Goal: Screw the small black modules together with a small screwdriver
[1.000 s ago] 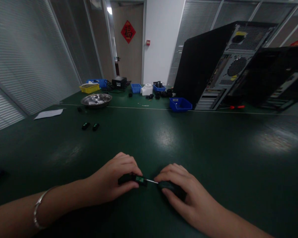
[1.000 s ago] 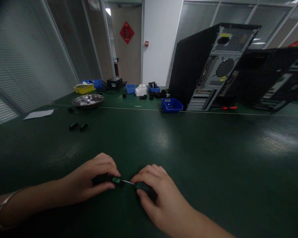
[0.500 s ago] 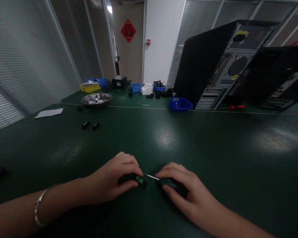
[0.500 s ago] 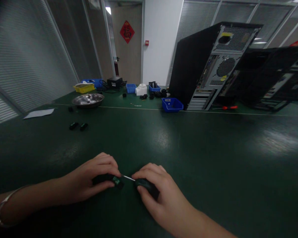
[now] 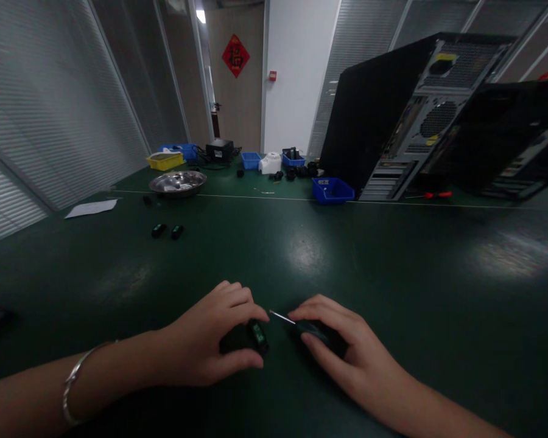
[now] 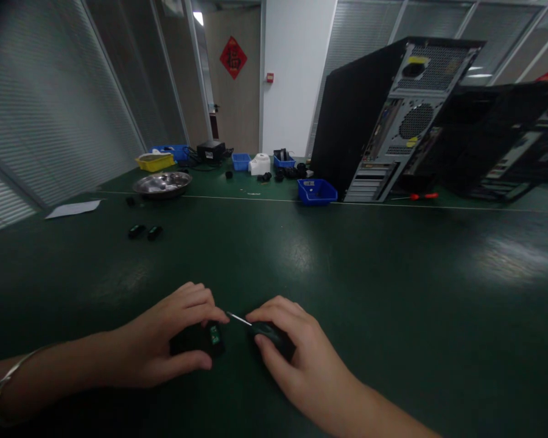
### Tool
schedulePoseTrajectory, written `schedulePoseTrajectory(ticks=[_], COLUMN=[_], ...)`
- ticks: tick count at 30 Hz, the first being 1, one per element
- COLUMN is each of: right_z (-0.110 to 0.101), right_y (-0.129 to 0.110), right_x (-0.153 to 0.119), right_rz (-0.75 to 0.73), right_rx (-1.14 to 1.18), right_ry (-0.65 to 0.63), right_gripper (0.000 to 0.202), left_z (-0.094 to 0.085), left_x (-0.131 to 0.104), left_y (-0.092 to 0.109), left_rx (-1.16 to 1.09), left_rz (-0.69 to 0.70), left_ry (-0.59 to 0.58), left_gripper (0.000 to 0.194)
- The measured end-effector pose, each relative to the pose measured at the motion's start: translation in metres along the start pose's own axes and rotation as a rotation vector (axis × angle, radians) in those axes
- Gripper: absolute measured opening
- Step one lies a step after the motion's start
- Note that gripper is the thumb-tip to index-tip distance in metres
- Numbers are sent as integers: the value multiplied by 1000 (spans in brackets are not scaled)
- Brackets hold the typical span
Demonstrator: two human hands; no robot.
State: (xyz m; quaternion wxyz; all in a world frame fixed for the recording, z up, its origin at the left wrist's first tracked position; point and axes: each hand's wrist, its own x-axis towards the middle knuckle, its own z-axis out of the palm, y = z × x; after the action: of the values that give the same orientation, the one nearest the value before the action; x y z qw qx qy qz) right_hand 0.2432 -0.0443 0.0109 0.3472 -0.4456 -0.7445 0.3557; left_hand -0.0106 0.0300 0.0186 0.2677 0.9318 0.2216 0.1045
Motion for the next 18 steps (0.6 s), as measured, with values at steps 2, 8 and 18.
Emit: schedulePoseTrajectory(ticks=[2,8,18], right_z=[0,0,1], right_y=[0,2,2], right_x=[1,1,2], right_rz=[-1,13,7], right_rx=[-5,-4,6], right_ry=[6,-11,-1], right_gripper=[24,24,23], left_z=[2,-1,2], left_x=[1,-1,2], left_y=[0,4,7], left_rx=[29,40,35], left_rz=[-10,12,-29], left_ry=[-29,-52,-33], left_gripper=[21,34,24])
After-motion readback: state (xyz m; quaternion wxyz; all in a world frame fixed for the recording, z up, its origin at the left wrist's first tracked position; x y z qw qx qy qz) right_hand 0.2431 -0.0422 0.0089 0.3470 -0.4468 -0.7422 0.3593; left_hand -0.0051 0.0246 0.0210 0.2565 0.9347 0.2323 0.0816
